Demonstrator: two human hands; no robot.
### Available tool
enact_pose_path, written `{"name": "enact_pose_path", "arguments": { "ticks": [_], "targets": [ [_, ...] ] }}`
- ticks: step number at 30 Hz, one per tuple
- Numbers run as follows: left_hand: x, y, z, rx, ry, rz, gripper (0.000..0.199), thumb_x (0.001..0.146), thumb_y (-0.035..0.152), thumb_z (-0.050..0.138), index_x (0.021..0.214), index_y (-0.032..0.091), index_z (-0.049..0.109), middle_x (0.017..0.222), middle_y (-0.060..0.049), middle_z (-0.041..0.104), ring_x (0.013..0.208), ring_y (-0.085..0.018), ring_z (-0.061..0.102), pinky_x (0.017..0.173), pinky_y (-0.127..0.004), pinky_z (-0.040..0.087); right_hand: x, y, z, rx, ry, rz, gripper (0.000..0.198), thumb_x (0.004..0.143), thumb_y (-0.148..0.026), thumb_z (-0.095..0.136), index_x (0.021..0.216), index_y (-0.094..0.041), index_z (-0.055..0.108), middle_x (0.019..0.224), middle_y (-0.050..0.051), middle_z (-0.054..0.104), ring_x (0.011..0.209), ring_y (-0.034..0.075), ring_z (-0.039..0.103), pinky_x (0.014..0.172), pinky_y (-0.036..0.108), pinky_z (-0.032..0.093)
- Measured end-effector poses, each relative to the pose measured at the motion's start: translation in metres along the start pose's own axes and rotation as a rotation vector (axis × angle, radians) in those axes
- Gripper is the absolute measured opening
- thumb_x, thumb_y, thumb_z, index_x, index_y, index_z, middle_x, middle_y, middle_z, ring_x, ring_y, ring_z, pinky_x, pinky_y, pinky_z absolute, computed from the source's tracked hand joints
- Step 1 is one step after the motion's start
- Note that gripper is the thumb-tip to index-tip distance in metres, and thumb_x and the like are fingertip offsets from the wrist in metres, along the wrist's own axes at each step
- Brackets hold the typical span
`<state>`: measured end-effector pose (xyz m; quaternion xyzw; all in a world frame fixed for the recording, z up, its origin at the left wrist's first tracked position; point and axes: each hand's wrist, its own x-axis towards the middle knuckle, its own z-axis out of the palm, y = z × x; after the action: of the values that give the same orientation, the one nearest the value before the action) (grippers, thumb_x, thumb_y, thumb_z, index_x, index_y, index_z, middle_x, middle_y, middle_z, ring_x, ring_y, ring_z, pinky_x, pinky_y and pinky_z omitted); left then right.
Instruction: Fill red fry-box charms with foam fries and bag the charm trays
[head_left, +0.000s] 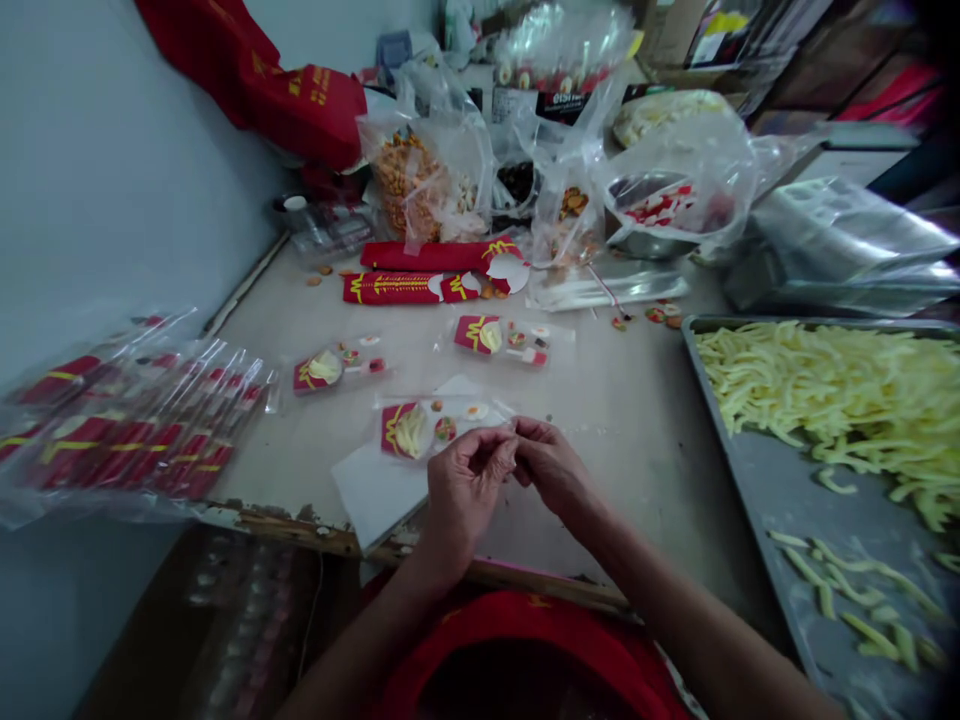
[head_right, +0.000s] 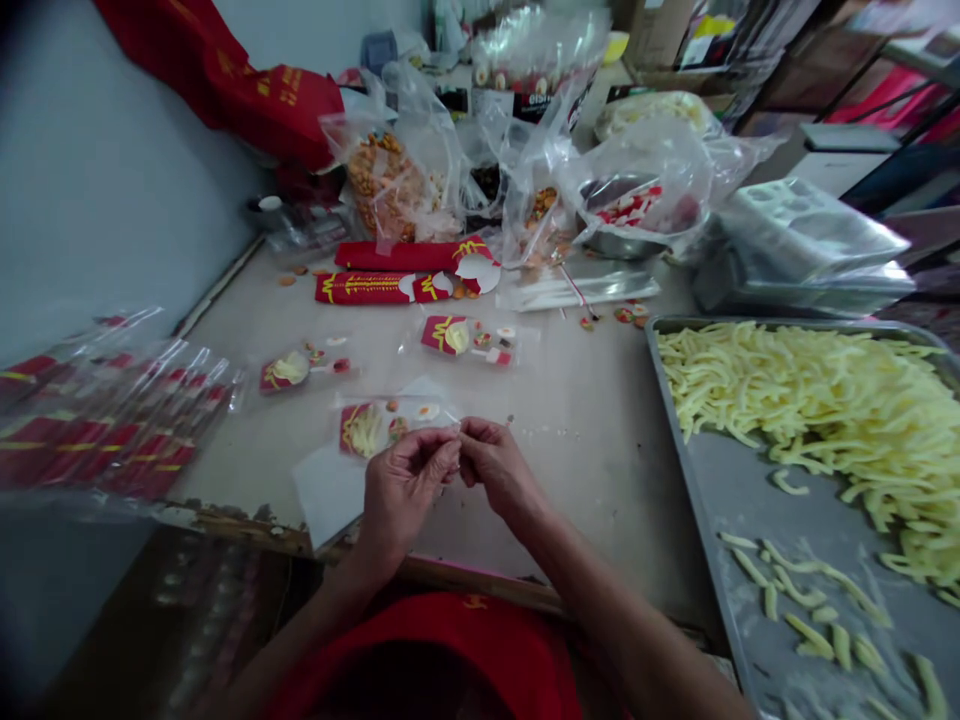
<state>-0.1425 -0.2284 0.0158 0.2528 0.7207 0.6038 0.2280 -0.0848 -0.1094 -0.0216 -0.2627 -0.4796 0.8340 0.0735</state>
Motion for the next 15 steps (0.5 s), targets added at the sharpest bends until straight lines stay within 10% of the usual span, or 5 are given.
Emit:
{"name": "enact_pose_path", "arguments": {
  "ticks": [7,15],
  "targets": [
    [0.133,0.004,-0.019,0.656,0.297,0.384,0.036,0.098,0.034,0.06,0.13,0.016,0.062,0.12,-0.014,0.068,0.11,-0.023,0.064,0.099,-0.036,0.051,0.057,-0.082,-0.062,-0.197,0.25,-0.197,0.039,0.064,-0.052,0.08,0.075,-0.02,0.062,0.068,-0.003,0.061,0.045,0.005,0.03,0.043,0.023,0.019],
    [0.203,-0.031,0.0,0.954,0.153,-0.12,0.089,0.086,0.07,0.062,0.15,0.012,0.039,0.131,-0.025,0.061,0.122,-0.038,0.058,0.096,-0.042,0.047,0.092,-0.079,-0.116,-0.987,0.717,-0.279,0.05,0.084,-0.065,0.055,0.086,-0.016,0.066,0.071,0.008,0.063,0.057,0.016,0.051,0.053,0.03,0.036]
  ]
}}
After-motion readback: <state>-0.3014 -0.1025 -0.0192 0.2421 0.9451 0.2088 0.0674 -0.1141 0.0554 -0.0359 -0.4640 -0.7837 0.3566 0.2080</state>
